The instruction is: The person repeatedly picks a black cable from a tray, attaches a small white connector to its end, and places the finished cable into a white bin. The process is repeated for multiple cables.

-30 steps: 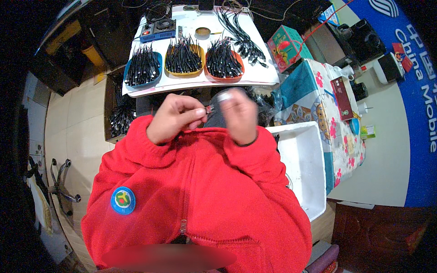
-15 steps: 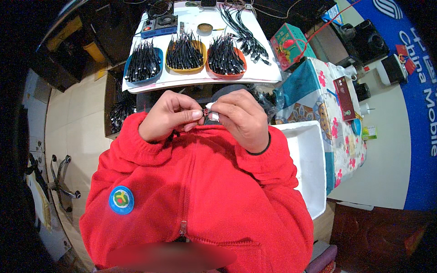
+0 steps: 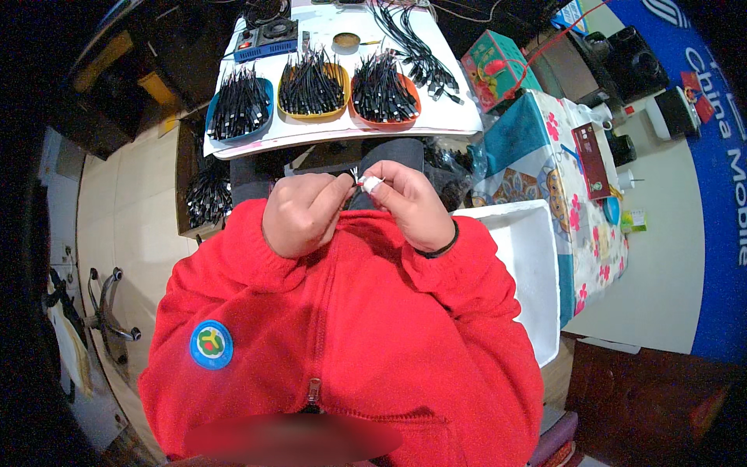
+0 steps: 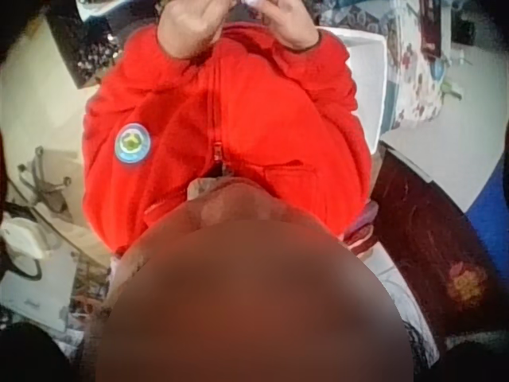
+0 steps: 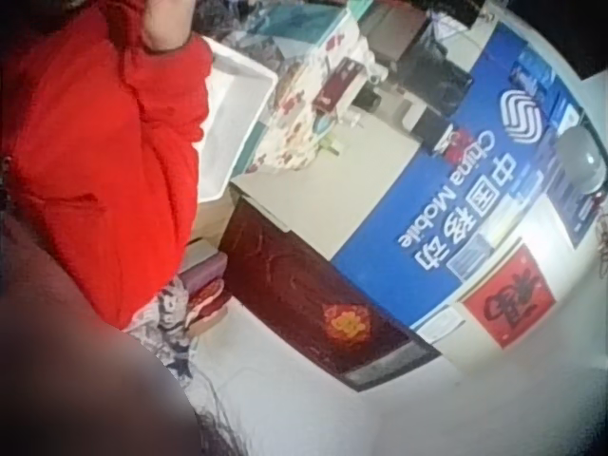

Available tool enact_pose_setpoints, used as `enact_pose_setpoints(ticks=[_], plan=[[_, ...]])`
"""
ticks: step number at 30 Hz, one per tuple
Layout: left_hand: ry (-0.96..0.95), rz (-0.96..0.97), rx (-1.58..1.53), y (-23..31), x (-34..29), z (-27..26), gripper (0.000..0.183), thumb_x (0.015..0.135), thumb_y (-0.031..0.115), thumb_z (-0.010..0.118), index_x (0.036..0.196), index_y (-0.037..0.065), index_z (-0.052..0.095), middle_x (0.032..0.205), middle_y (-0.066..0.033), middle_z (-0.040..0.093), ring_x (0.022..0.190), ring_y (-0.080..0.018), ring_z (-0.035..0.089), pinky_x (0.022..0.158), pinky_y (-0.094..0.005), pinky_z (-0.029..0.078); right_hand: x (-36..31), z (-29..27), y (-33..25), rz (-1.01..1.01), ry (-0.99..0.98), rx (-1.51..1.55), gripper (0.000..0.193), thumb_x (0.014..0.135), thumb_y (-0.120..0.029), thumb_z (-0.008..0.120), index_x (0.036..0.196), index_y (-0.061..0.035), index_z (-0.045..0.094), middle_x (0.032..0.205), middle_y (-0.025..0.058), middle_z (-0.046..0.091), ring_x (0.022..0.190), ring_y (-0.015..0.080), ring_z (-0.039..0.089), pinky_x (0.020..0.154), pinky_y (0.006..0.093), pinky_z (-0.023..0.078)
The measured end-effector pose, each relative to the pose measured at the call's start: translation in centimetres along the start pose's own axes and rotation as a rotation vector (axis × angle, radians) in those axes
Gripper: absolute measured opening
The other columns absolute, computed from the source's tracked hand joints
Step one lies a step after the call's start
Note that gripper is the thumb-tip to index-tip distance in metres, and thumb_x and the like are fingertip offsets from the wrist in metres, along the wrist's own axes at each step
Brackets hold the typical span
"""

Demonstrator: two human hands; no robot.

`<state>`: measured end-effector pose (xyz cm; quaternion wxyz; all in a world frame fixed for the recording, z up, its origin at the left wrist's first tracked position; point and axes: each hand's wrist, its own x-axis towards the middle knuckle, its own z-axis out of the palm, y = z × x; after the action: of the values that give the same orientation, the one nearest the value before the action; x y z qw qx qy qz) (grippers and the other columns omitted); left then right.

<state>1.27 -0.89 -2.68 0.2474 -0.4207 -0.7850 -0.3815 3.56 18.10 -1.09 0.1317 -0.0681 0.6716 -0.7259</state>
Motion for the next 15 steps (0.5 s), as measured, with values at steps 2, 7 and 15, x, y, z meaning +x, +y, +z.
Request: enact_pose_setpoints(ticks=[2, 7, 15], plan=[[0.012, -0.035, -0.094, -0.3, 0.1, 0.0, 0.007, 0.077, 0.004, 0.063, 0.082, -0.001, 0.061, 0.064, -0.0136, 0.056, 0.055, -0.0276, 0.058, 0.049, -0.0367, 0.045, -0.2, -0.2, -0.3, 0.044, 0.021, -0.063, 0.014, 0.091, -0.009, 0.056, 0.101, 0.0006, 0.055, 0.091, 0.0031, 0.056, 0.079, 0.0089, 0.052, 0.073, 0.0228, 0.043], [-0.057, -0.394, -0.611, -0.7, 0.2, -1.1, 0.009, 0.083, 0.006, 0.064, 0.084, -0.004, 0.065, 0.065, -0.0121, 0.062, 0.055, -0.0156, 0.058, 0.049, -0.0262, 0.043, -0.9, 0.4, -1.3, -0.706, 0.324, -0.954, 0.022, 0.074, -0.001, 0.067, 0.095, -0.0043, 0.059, 0.09, 0.0091, 0.059, 0.08, 0.0229, 0.057, 0.069, 0.0311, 0.047], [-0.148, -0.541, -0.918, -0.2, -0.1, -0.9, 0.01, 0.084, 0.005, 0.063, 0.086, -0.004, 0.065, 0.063, -0.007, 0.059, 0.053, -0.01, 0.053, 0.048, -0.0256, 0.042, -0.5, 0.5, -1.1, -0.918, 0.233, -1.194, 0.026, 0.069, 0.003, 0.066, 0.093, -0.0031, 0.057, 0.085, 0.0083, 0.058, 0.078, 0.0248, 0.056, 0.067, 0.0326, 0.045]])
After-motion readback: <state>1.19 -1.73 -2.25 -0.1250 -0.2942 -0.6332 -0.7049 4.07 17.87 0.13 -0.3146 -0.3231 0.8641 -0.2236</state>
